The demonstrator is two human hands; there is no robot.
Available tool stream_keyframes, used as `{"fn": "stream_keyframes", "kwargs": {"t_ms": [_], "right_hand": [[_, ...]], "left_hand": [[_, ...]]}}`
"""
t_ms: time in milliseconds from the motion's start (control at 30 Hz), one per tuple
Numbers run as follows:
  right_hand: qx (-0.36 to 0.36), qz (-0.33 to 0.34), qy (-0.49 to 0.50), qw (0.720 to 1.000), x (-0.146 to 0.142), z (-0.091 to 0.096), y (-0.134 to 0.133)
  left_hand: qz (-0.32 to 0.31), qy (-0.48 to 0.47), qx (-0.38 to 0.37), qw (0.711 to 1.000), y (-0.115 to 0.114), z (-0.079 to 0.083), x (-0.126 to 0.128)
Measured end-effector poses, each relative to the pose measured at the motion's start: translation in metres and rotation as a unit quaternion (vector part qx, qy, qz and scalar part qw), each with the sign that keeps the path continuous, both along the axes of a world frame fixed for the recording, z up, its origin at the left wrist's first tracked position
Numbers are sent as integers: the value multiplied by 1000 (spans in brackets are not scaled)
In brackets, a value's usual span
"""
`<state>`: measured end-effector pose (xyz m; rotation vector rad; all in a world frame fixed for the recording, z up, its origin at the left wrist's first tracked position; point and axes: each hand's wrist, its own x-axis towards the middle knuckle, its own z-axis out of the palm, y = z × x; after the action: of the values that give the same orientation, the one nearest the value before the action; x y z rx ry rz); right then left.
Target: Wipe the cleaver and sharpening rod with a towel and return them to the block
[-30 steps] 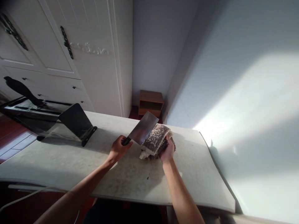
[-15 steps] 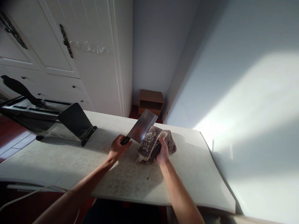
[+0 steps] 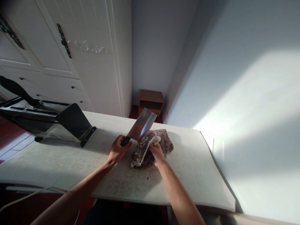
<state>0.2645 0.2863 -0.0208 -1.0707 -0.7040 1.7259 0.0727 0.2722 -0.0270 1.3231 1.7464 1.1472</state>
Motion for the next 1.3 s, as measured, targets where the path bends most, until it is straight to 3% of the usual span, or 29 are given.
{"fn": "stream_keyframes", "kwargs": {"t_ms": [467,967,1300], "right_hand": [[19,-20,-25,999,1,2,-1],[22,-208,-23,978,12,-4,14],[56,-253,-6,966,30,-11,24]], "left_hand": [[-62,104,27,992,-6,10,-2],[-112,214,36,970,-4,10,-9],[-128,245,25,961,-6,10,-6]]}}
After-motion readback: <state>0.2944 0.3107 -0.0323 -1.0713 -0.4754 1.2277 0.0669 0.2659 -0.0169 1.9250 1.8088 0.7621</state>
